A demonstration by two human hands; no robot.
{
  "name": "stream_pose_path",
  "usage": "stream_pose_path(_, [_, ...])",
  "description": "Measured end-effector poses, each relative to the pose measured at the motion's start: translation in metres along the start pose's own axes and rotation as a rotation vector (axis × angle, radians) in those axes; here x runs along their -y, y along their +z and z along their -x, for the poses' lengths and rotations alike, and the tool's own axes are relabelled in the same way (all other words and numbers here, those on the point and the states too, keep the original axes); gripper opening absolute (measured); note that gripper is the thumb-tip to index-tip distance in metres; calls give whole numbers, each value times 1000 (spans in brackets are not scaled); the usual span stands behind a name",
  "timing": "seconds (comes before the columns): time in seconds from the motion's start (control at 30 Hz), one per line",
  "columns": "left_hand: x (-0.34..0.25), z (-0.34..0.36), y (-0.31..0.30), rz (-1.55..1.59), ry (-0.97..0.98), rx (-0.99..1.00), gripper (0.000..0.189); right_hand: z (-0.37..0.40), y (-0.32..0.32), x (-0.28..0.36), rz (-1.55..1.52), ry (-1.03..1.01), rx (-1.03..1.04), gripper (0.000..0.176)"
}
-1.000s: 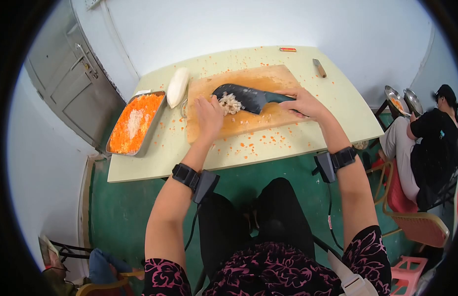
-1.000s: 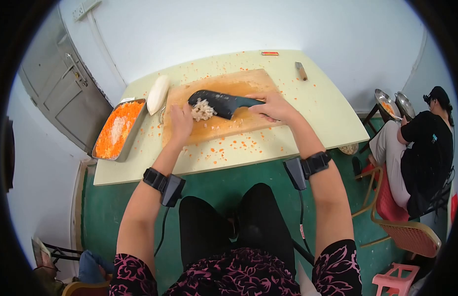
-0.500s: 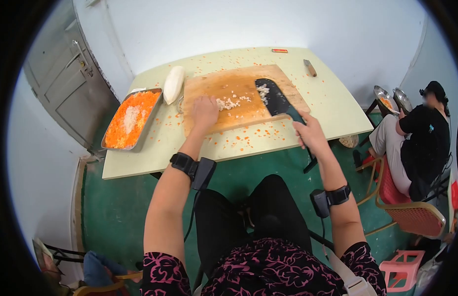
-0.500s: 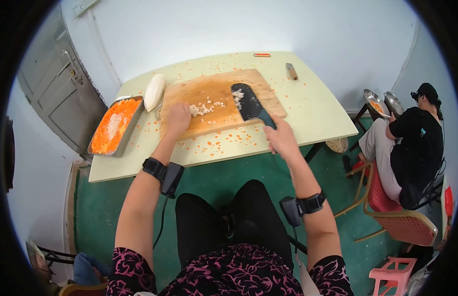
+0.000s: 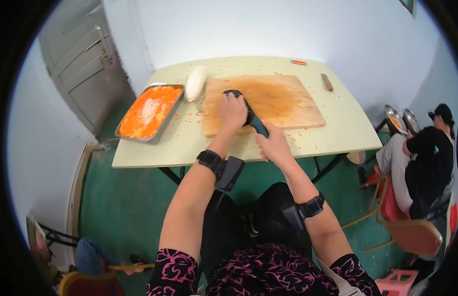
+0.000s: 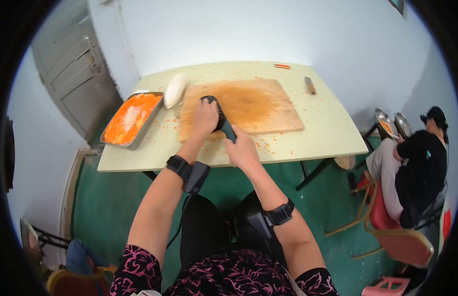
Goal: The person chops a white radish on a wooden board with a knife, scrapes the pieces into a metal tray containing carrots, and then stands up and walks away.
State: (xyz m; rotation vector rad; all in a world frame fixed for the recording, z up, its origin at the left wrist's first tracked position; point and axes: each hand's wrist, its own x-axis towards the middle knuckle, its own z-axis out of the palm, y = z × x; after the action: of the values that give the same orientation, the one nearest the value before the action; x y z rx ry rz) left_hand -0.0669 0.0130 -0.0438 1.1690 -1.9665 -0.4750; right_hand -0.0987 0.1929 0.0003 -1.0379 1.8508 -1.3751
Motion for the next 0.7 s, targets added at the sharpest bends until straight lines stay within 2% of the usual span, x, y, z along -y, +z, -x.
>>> stream_pose_path(0.03, [2,1,0,-22,63,3,51,-3,4,-6,-70,-20,11,51])
stream_pose_path(0.1, [12,-5,10,-17,73,-52,52,-7,12,-10,-189,-39,50,51])
stream_pose_path(0.17, [8,-4,-12,4,84,-145,49,-12,20,-10,-285,-29,76,50])
stream_pose_path(0.33, [22,-34,-75,-122,190,-403,40,-24,54,34,-247,-165,176,48])
stream_pose_path(0.5, [71,-69,-146,-335,170,-426,32,-38,99,63,-333,-209,315,48])
stream_pose_path(0.57, [91,-74,-172,-275,131,-300,29,-45,112,58,-404,-179,349,48])
stream_pose_path(0.6, [111,-81,-177,-419,212,-305,27,-45,112,56,-403,-169,361,47])
stream_pose_path(0.7, [161,-85,-196,-459,184,-238,26,-40,102,41,-383,-136,340,46])
